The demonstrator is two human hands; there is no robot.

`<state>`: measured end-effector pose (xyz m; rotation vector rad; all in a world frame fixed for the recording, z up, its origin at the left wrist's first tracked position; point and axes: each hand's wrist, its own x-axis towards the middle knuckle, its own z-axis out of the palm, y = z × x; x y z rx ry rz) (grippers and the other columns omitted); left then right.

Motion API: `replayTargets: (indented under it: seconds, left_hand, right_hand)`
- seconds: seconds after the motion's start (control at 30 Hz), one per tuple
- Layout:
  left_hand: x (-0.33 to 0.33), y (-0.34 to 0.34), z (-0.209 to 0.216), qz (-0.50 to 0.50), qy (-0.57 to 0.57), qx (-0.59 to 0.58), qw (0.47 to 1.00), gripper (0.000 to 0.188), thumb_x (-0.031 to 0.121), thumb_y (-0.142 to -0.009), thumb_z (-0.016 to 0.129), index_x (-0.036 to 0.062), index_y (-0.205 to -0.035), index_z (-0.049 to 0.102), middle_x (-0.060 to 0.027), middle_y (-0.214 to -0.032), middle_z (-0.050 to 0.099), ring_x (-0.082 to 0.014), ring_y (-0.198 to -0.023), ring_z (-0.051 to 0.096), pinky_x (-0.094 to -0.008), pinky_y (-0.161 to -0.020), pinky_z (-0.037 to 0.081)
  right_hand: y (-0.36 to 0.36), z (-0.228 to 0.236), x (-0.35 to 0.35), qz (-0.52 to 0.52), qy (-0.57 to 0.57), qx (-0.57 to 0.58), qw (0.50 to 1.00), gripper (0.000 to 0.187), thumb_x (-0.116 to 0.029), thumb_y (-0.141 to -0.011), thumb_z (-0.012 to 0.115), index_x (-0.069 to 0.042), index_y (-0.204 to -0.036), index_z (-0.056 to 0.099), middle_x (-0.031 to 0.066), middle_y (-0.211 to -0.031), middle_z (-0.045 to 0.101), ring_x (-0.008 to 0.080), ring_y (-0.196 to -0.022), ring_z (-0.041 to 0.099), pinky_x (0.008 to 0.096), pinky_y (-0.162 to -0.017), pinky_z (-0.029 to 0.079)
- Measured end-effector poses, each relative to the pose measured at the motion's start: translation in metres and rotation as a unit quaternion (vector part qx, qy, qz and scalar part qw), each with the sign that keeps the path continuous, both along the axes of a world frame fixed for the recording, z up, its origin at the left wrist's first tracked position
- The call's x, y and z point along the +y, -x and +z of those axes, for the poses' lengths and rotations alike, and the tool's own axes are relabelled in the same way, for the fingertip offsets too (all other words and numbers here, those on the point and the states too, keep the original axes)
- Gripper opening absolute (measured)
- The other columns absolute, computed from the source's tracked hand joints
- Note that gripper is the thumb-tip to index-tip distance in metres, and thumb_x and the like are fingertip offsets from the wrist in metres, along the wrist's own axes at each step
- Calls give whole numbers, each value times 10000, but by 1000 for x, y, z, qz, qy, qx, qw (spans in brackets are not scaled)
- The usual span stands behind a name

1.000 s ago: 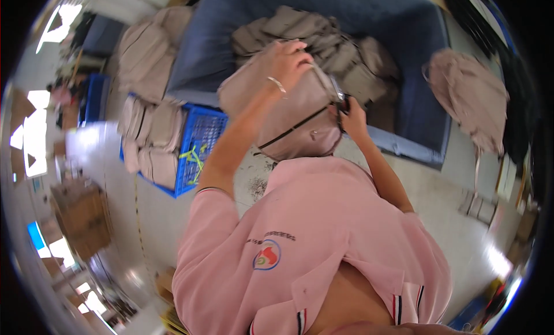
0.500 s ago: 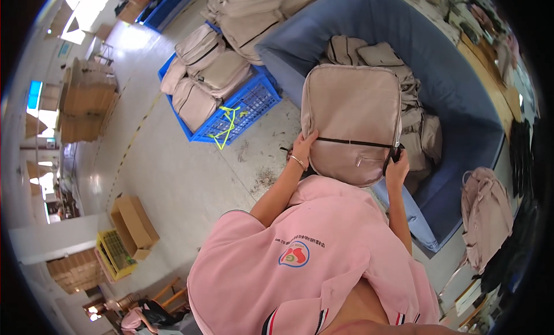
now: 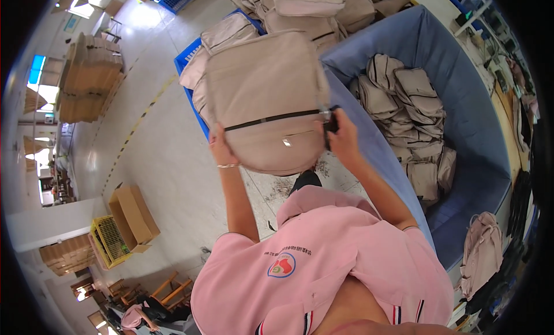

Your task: The recorder uses scissors to trim loose threads from several manufactured backpack panels and then organizes them into bins.

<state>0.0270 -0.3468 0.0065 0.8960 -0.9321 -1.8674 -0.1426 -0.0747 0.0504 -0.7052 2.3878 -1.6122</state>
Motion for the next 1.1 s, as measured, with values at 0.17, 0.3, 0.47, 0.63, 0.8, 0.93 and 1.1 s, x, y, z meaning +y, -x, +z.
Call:
replayTargets:
  seconds: [0.17,0.3,0.47,0.63,0.8,0.93,1.1]
  left_hand:
    - [-141,-50,-31,93,30,-57,994,196,204,-913,702,34,-982,630,-93,-985,687,-189,-881,652,-347,-760,555]
    - [-199,-42,-31,100,124,-339,927,245,205,-908,705,60,-739,602,7,-725,607,-126,-660,518,-288,-564,421]
    - [-246,-20,-58,40,420,-522,741,375,310,-901,662,-27,-779,555,-162,-624,484,-286,-556,441,-387,-569,410]
    - [-291,-68,8,-214,409,-583,668,330,323,-899,660,0,-967,664,-184,-823,676,-327,-750,639,-391,-718,502]
    - [-380,-124,60,-314,481,-645,504,249,206,-914,610,97,-1125,686,-136,-1099,683,-338,-1038,623,-447,-944,477]
    - [-419,-13,62,-371,613,-593,367,235,128,-867,606,163,-1073,713,-62,-1100,679,-273,-1097,583,-421,-987,414]
    - [-401,118,-55,-183,709,-569,375,555,293,-788,725,235,-1320,576,-3,-1438,489,-243,-1345,412,-512,-1063,324]
  right_hand:
    - [0,-35,-127,147,63,-144,977,263,-131,-827,757,-20,-977,571,60,-803,618,128,-706,558,274,-644,462]
    - [0,-53,-173,183,129,-460,859,243,-171,-838,771,-21,-930,603,37,-824,649,103,-697,623,252,-626,496]
    - [15,-88,-166,124,44,-461,878,229,-166,-851,751,-11,-927,601,62,-814,653,127,-674,641,264,-609,514]
    - [46,-137,-68,4,-51,-408,912,231,-147,-847,741,-25,-962,581,40,-798,636,115,-651,619,255,-582,499]
    - [47,-137,-16,-58,-130,-399,906,229,-144,-849,735,-21,-954,574,36,-795,629,119,-656,623,246,-575,488]
    - [40,-136,-12,-89,-119,-409,901,227,-145,-848,731,-20,-953,573,36,-811,627,121,-673,625,247,-595,494]
    - [15,-131,-46,-75,-95,-419,900,223,-147,-851,724,-19,-960,577,46,-838,630,120,-698,621,256,-627,499]
